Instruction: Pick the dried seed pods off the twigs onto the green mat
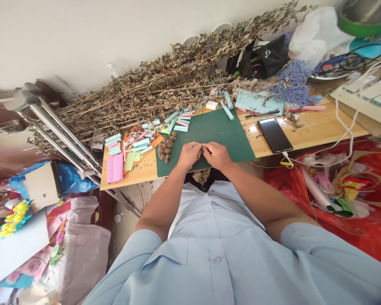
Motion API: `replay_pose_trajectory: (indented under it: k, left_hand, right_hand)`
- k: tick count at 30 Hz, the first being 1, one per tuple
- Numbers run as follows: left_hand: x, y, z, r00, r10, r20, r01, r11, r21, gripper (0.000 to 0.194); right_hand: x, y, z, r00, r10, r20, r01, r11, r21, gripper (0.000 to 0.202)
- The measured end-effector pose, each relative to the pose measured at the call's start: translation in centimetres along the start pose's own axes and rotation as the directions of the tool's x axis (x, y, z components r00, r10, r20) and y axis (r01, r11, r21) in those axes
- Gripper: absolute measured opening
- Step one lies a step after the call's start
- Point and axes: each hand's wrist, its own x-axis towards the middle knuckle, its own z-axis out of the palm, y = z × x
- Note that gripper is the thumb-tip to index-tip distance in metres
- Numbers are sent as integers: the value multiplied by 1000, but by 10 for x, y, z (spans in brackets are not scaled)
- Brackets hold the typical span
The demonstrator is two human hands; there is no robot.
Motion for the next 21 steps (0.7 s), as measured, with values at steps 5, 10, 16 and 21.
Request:
replay_pose_trajectory:
  k: [5, 10, 16, 21]
  left_hand:
    - [1, -3, 0, 1000, 20, -17, -20, 999, 38, 21]
    - [0, -3, -1, 999, 33, -7, -32, 999, 40, 16]
    - [1, -5, 1, 999, 1, -37, 0, 1000, 24, 15]
    - [1, -5, 4, 997, 34, -70, -29, 996, 79, 18]
  right_hand:
    - [2, -1, -4, 1000, 19, 12, -19, 1000, 22, 22]
    - [5, -2, -7, 995, 99, -17, -96, 990, 107, 20]
    - [7, -1, -6, 973, 207, -104, -189, 969, 158, 21]
    - [5, 3, 0, 988, 127, -93, -123, 991, 47, 22]
